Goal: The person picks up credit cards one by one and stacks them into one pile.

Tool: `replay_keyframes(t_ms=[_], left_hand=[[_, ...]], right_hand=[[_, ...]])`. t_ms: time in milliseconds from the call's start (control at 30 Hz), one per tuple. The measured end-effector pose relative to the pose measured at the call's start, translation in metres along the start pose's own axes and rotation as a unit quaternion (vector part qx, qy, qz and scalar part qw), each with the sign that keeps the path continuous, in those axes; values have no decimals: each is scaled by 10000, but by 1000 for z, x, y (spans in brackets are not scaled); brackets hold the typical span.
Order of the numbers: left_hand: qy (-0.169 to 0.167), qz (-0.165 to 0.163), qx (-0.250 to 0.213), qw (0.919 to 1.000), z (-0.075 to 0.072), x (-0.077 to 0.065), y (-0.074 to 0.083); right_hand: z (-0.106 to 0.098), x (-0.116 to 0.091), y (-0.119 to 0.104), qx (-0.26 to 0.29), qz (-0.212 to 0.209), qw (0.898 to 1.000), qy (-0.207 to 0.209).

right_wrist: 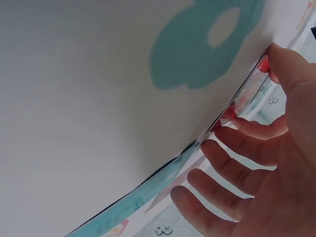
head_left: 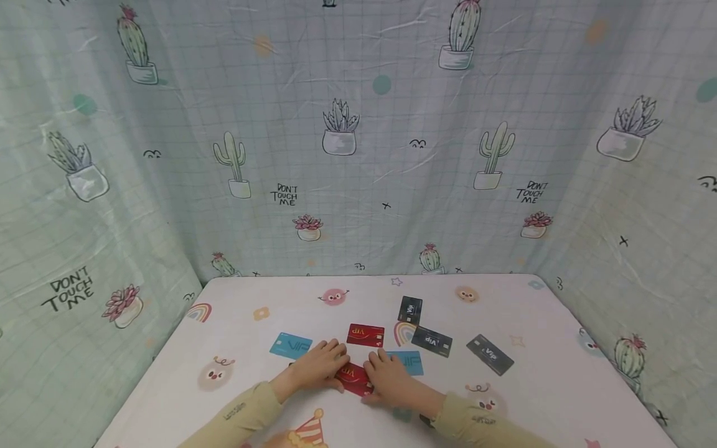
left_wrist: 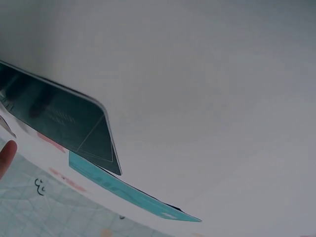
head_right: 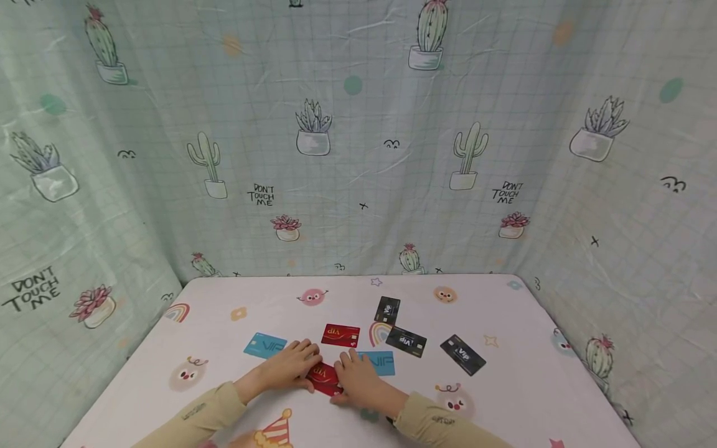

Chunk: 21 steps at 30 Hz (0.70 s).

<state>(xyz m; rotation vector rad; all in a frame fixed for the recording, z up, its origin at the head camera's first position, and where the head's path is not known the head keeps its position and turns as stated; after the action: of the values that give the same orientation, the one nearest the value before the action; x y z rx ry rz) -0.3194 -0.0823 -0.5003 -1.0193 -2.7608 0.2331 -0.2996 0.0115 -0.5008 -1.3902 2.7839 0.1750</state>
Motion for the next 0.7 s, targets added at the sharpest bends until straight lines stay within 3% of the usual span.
replay_keyframes(t_ms=[500, 700], left_hand=[[48, -138, -59, 9999, 4, 0, 1], [135, -82, 180, 9997, 0, -4, 4]], right_hand=[[6, 5, 7, 399, 294, 9988, 6], [5, 9, 8, 511, 395, 9979, 23]])
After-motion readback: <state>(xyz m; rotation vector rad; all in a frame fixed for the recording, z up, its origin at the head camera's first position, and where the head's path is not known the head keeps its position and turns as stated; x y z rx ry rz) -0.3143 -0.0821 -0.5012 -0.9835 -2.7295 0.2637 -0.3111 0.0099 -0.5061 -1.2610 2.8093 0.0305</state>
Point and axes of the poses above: each hand's wrist, its own x-axis towards the middle knuckle, its own z-axis out of the palm, y = z × x, the point moved 8 cm from there along x, towards the middle knuckle, and after that the axes turned 14 degrees about -z, right-handed, at the moved point
